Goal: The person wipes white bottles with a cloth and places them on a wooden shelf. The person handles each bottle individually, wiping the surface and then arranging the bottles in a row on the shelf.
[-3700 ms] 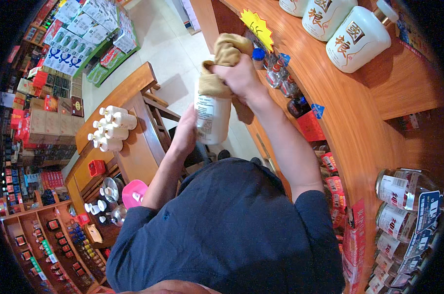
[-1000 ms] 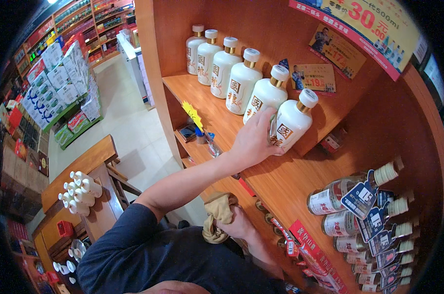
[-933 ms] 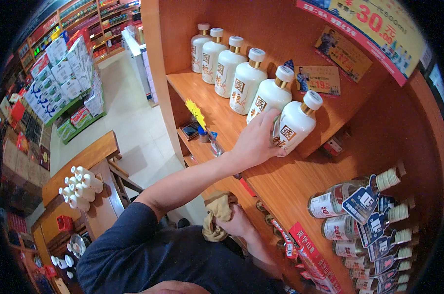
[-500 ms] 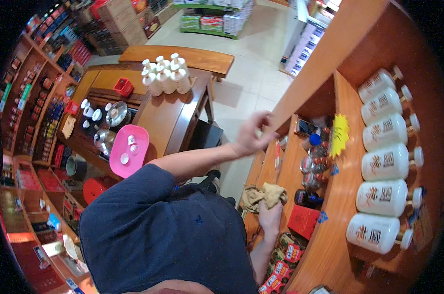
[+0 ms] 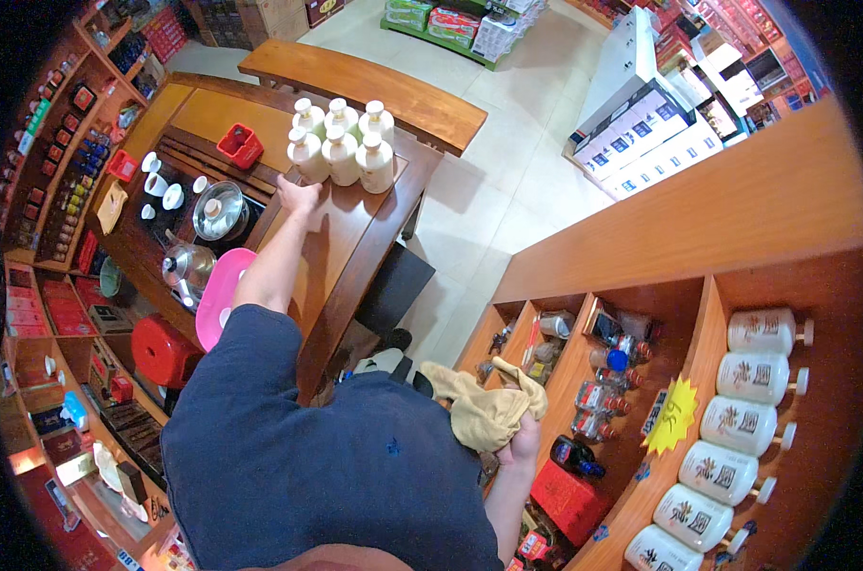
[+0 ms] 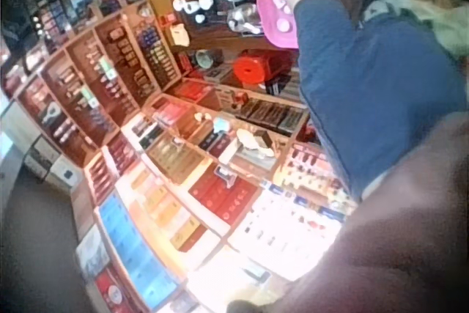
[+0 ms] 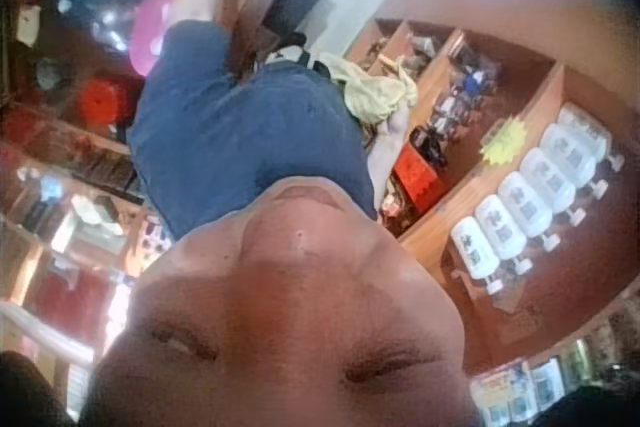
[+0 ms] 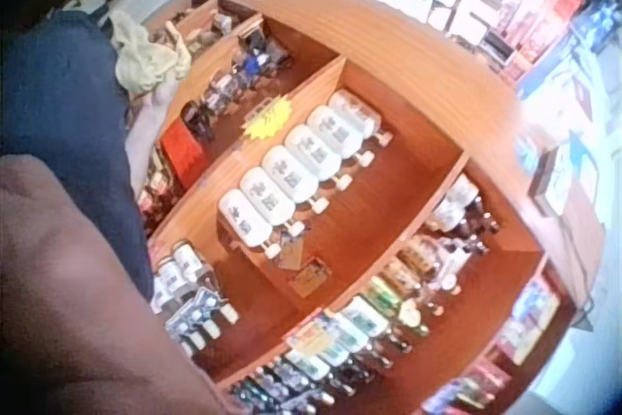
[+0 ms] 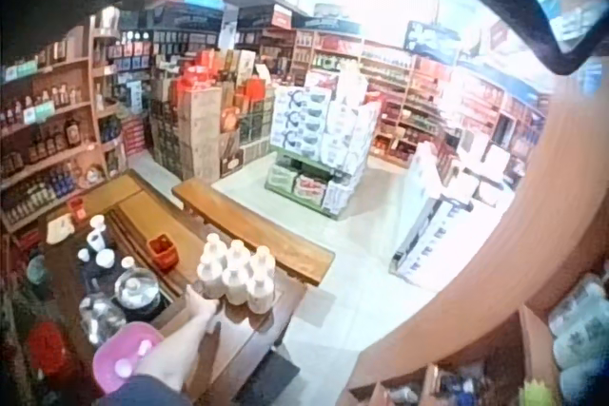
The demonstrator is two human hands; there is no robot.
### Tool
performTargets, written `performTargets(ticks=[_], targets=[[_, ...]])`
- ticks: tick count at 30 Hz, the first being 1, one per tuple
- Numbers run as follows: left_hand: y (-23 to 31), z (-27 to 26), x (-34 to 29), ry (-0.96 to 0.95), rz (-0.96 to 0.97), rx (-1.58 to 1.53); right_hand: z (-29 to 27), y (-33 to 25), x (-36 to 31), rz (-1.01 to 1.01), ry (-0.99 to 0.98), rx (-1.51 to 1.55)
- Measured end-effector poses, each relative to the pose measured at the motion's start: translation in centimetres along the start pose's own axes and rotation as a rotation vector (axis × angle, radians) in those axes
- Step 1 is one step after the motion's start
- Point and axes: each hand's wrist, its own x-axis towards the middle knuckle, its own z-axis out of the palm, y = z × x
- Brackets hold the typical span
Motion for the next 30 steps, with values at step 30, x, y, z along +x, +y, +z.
performTargets(ticks=[30], targets=[[-4.2, 3.0, -10.2, -0.077, -0.005, -0.665, 4.7, 1.4, 3.4, -0.619, 0.318, -1.008]])
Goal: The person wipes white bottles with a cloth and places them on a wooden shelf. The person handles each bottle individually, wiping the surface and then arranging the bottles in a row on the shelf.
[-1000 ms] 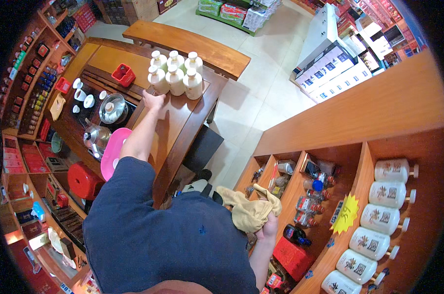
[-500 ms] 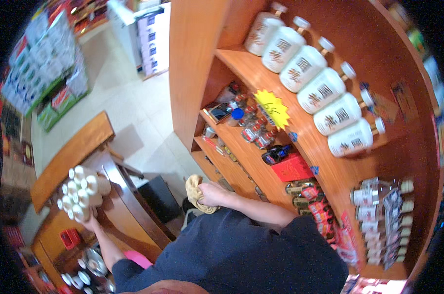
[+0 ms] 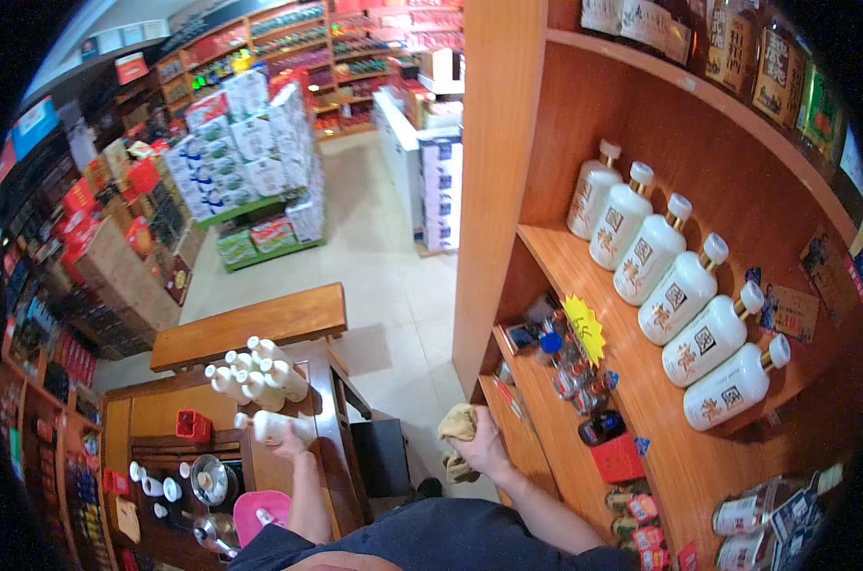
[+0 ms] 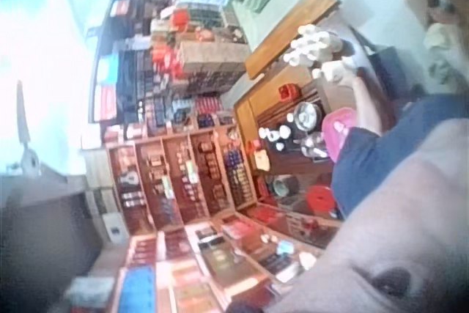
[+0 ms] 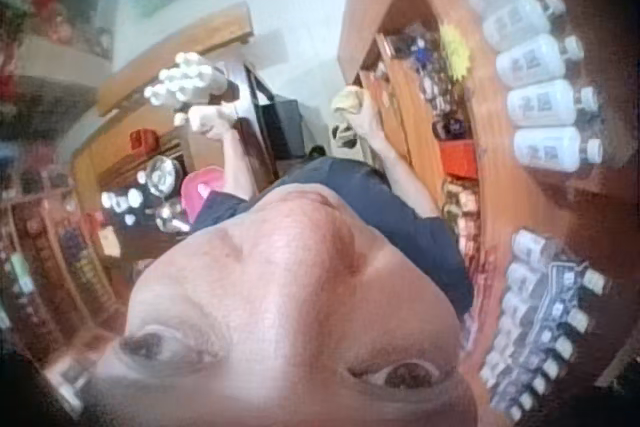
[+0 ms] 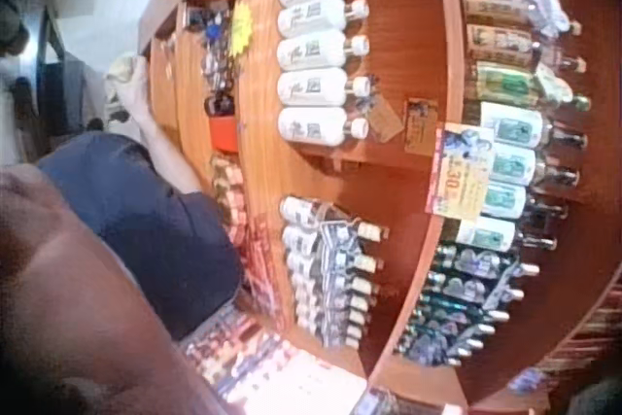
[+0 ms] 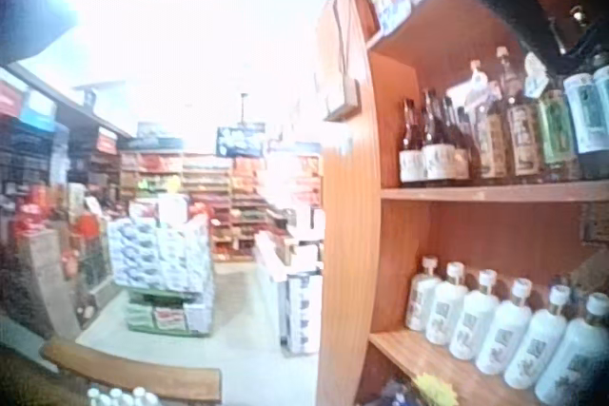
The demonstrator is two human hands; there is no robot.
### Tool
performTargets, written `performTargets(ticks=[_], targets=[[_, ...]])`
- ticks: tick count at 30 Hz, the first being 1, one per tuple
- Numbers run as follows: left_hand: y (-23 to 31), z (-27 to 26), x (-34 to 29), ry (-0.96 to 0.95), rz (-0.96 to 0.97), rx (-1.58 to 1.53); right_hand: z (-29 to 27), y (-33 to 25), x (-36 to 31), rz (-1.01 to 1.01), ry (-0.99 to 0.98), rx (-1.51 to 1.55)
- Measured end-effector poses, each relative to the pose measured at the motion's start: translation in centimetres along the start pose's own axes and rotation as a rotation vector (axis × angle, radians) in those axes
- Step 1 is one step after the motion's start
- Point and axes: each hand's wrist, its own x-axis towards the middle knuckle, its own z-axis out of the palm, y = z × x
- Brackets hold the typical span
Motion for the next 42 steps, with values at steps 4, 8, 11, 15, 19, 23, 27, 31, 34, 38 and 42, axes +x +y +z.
performTargets(ticks=[4, 8, 11, 15, 19, 23, 27, 31, 34, 38, 42], targets=[[3.3, -0.1, -10.6, -0.456, -0.038, -0.451, -0.5, -5.1, 1.4, -0.353, 0.222, 0.299], [8.8, -1.1, -20.2, -0.979, -0.112, -0.443, -1.3, -10.6, 0.2, -0.446, 0.066, 0.597], [13.4, -1.4, -26.1, -1.183, -0.100, -0.389, -2.2, -12.9, -2.7, -0.656, 0.025, -0.010], [18.6, -2.6, -31.4, -1.449, -0.014, -0.307, -3.3, -14.0, -5.3, -0.435, 0.097, -0.134], [22.2, -4.7, -34.0, -1.689, 0.052, -0.156, -8.6, -13.0, -3.2, -0.510, -0.165, 0.076], [23.5, -4.9, -34.7, -2.002, 0.047, -0.151, -12.4, -11.5, -3.1, -0.295, -0.479, 0.601], [23.8, -3.7, -34.8, -2.301, -0.276, -0.130, -14.6, -10.2, -5.3, -0.146, -0.513, 0.939], [24.8, -2.8, -36.1, -2.461, -0.772, -0.180, -14.7, -10.0, -5.7, -0.318, -0.362, 0.845], [25.7, -2.7, -37.3, -2.300, -0.317, -0.087, -15.1, -10.2, -5.2, -0.409, 0.037, 0.689], [26.2, -3.4, -37.6, -2.037, 0.271, 0.069, -16.1, -10.9, -5.3, -0.450, 0.176, 0.482], [26.4, -3.6, -38.1, -2.386, -0.448, 0.004, -17.3, -10.8, -4.8, -0.278, -0.108, 0.846]])
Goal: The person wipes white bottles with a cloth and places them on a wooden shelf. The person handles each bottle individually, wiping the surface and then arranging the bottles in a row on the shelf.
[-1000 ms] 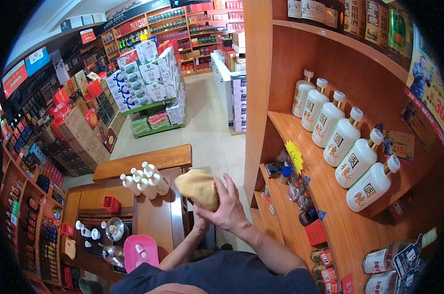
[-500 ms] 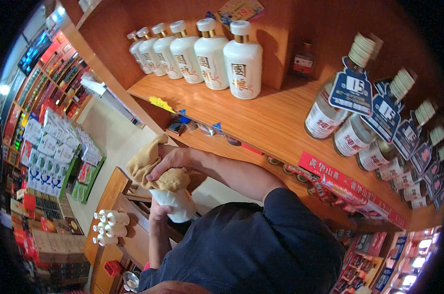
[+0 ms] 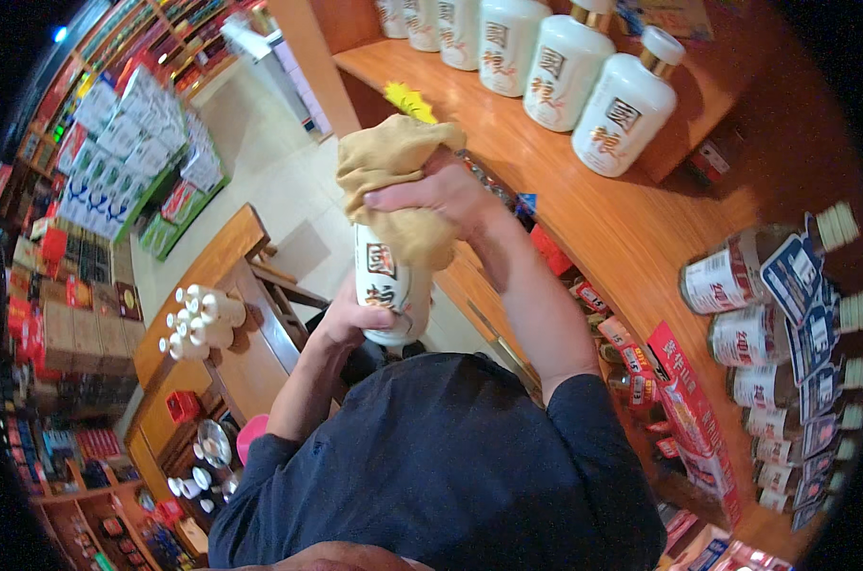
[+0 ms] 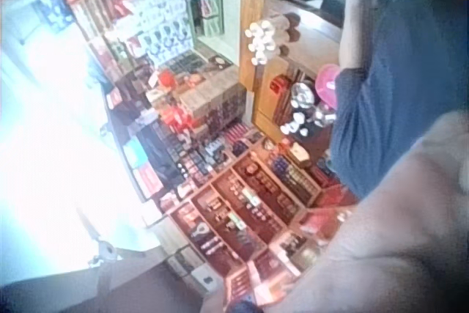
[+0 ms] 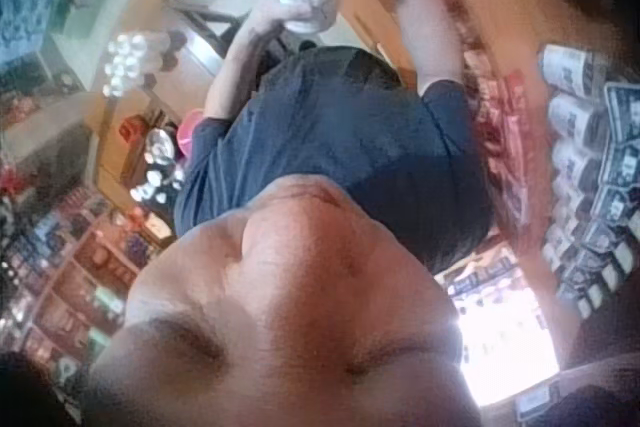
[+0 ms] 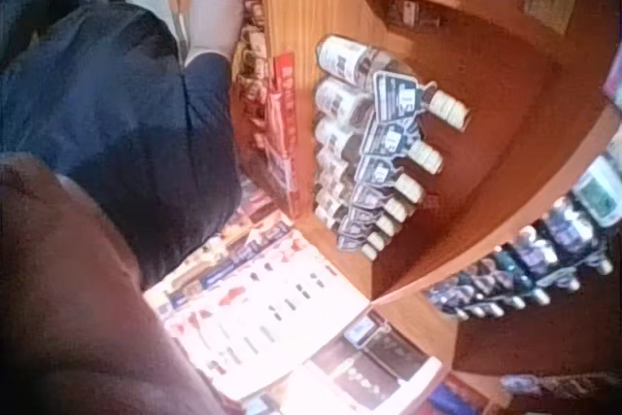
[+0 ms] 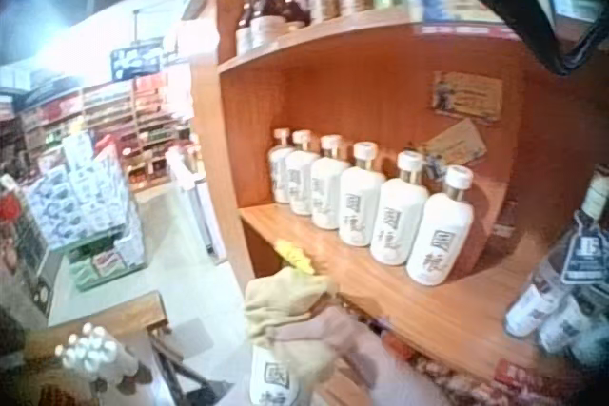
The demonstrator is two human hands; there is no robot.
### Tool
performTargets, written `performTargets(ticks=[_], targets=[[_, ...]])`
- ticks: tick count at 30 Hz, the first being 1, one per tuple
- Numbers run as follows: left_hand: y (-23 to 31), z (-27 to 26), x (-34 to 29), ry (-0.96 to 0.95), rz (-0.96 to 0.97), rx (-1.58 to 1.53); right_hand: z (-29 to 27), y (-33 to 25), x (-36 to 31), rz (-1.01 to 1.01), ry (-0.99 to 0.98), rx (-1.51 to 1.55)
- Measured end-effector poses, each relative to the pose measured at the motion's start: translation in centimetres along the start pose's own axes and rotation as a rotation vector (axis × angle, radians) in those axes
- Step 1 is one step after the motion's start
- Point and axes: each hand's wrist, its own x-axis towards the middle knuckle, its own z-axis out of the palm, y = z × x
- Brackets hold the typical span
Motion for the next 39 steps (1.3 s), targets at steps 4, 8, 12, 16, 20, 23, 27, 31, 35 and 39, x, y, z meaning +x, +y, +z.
performTargets(ticks=[4, 8, 12, 16, 20, 23, 27, 31, 35, 39], targets=[[-0.6, 1.4, 0.1, -0.593, -0.109, -0.943, -0.5, 1.3, 0.4, 0.287, -0.084, 0.615], [-0.4, 0.8, -0.9, -0.111, 0.055, -0.586, 0.0, 2.0, 1.4, 0.097, -0.029, 0.196], [0.6, -1.1, 0.0, 0.320, 0.298, -0.004, 3.7, 5.0, -1.0, -0.137, 0.170, -0.347], [1.6, -2.0, 0.9, 0.444, 0.431, -0.078, 7.2, 9.8, -5.8, -0.352, 0.236, -0.558], [1.9, -1.2, 0.7, 0.418, 0.409, 0.109, 5.8, 8.1, -4.7, -0.271, 0.287, -0.357], [1.0, 0.4, 0.5, 0.267, 0.286, -0.016, 3.4, 2.9, -1.8, -0.199, 0.285, -0.097], [-0.3, 1.8, 0.1, 0.219, -0.124, -0.392, 0.5, -2.4, 0.2, -0.060, 0.301, -0.028], [-0.1, 1.2, 1.8, -0.143, -0.160, -0.712, -0.7, -3.5, 0.4, 0.064, 0.425, 0.160], [1.8, 1.2, 3.3, -0.097, 0.103, 0.033, -1.3, -4.2, -0.2, 0.011, 0.510, 0.071], [3.6, 2.5, 2.9, 0.022, 0.185, 0.458, -0.5, -5.6, -1.9, -0.038, 0.473, 0.091]])
